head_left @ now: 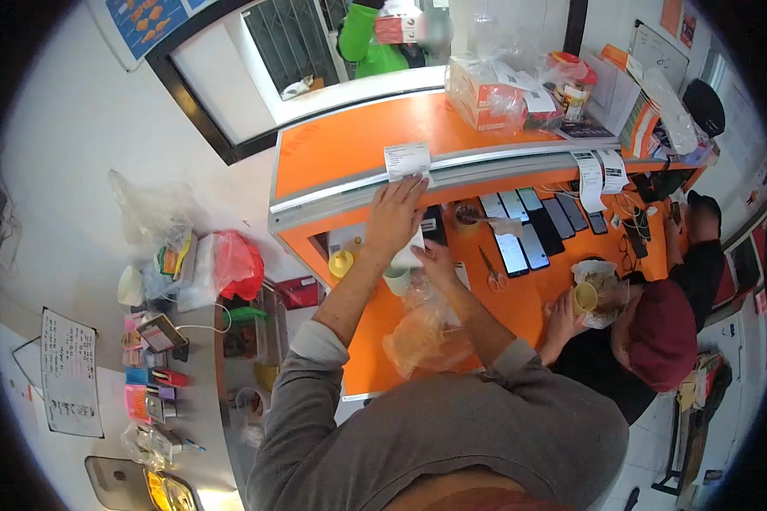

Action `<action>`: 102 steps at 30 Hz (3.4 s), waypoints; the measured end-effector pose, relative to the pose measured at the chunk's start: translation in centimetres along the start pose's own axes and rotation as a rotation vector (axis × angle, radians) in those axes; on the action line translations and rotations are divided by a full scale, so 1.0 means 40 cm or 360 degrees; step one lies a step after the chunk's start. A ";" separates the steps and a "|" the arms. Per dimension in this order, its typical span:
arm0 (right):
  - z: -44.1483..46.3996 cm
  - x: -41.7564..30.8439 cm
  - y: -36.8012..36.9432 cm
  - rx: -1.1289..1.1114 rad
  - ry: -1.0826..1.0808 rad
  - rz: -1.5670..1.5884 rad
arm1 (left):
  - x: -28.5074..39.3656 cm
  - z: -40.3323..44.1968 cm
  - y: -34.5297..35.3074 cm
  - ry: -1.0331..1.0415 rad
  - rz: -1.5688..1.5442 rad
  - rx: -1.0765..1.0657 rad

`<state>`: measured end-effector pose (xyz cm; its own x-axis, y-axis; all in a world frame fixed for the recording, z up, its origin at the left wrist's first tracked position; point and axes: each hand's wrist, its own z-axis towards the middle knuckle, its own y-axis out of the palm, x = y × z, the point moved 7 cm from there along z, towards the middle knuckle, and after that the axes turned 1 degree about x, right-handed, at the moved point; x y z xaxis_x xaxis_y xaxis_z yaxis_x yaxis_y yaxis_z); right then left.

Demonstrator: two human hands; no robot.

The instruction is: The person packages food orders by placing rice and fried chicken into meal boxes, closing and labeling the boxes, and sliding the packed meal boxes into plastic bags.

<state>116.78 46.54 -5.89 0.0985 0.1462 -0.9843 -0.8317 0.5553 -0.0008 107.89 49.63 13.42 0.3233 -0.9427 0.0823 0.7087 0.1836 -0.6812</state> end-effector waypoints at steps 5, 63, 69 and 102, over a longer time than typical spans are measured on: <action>-0.010 -0.236 -0.135 0.0501 -0.0365 0.0518 | 0.026 -0.078 -0.006 0.0023 -0.0072 0.0047; 0.275 -0.090 -0.022 -0.0215 -0.0894 -0.1333 | 0.014 -1.038 0.028 -0.1489 0.0219 -0.0515; 0.300 -0.072 -0.024 -0.0257 -0.1058 -0.1095 | 0.026 -1.017 0.016 -0.1437 0.0319 -0.0545; 0.080 0.068 -0.195 -0.1575 -0.0188 -0.2216 | 0.027 -1.006 0.016 -0.1369 0.0414 -0.0564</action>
<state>125.30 45.21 -8.00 0.9856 0.1083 -0.1295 -0.0814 -0.3671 -0.9266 83.45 37.50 -16.21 0.8921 -0.3318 0.3067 0.3653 0.1300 -0.9218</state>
